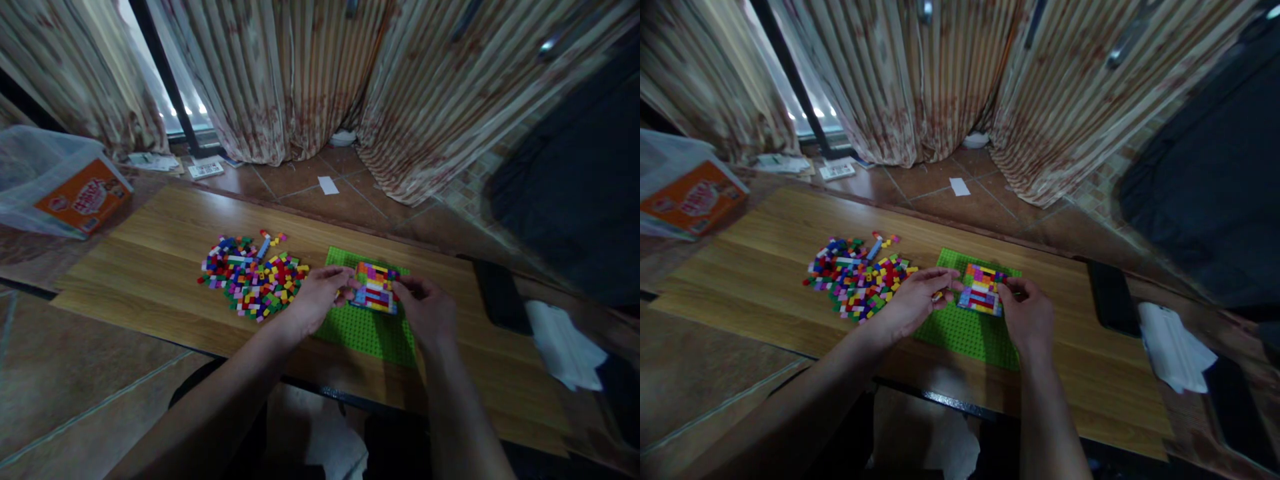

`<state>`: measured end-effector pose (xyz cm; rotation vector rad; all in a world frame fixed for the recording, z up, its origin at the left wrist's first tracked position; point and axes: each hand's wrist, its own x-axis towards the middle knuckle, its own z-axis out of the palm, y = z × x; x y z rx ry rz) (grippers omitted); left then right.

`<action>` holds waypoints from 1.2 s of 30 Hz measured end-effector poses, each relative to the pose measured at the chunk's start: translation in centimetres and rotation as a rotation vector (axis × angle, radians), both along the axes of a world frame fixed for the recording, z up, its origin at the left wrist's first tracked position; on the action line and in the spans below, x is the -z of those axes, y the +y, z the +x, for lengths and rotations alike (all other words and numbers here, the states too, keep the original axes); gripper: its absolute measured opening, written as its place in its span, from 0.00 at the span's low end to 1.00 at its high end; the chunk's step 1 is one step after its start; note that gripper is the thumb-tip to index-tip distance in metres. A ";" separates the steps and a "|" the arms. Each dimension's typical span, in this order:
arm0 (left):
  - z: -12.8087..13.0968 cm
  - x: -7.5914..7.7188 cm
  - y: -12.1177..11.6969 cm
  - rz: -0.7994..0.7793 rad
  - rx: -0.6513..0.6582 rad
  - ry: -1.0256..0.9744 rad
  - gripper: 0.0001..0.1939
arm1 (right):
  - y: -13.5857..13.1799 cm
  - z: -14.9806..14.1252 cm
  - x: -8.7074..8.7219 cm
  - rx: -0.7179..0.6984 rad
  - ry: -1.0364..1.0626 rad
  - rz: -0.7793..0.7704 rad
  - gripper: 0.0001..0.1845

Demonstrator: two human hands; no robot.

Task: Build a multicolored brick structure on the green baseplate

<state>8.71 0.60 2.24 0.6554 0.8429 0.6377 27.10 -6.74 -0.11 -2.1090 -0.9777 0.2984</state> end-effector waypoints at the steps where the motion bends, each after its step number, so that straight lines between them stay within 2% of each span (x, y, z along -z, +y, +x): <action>1: 0.0 -0.1 0.0 0.001 0.000 0.002 0.04 | 0.0 0.0 0.0 -0.001 0.016 0.002 0.21; 10: 0.0 -0.2 0.0 -0.018 -0.001 0.003 0.04 | 0.6 0.7 1.2 0.053 0.306 0.054 0.22; 14: 0.1 0.2 0.0 -0.019 0.003 -0.030 0.08 | 0.8 1.0 2.0 0.066 0.358 0.067 0.23; 19: 0.1 0.2 0.1 -0.063 0.036 -0.098 0.17 | 0.5 1.0 1.8 0.028 0.276 0.048 0.21; 21: 0.0 0.0 0.1 -0.078 0.052 -0.116 0.21 | 0.2 0.6 1.1 0.042 0.166 0.034 0.21; 23: 0.0 -0.2 0.1 -0.080 0.068 -0.120 0.23 | 0.0 -0.3 0.1 0.054 0.027 0.108 0.20; 25: 0.1 -0.1 0.0 -0.070 0.090 -0.113 0.25 | -0.1 -1.6 -0.8 -0.022 -0.079 0.243 0.18; 27: 0.2 0.1 0.0 -0.044 0.106 -0.106 0.27 | -0.1 -3.0 -1.5 -0.209 -0.126 0.322 0.15; 29: 0.4 0.6 0.0 0.003 0.114 -0.101 0.27 | 0.0 -4.2 -1.8 -0.413 -0.146 0.313 0.13; 31: 0.4 1.0 -0.2 0.075 0.121 -0.093 0.27 | 0.2 -5.0 -1.7 -0.556 -0.154 0.281 0.14; 33: 0.4 1.3 -0.3 0.135 0.135 -0.082 0.27 | 0.2 -5.2 -1.5 -0.623 -0.153 0.261 0.13; 36: 0.3 1.4 -0.5 0.152 0.156 -0.059 0.26 | 0.3 -5.1 -1.4 -0.642 -0.136 0.249 0.11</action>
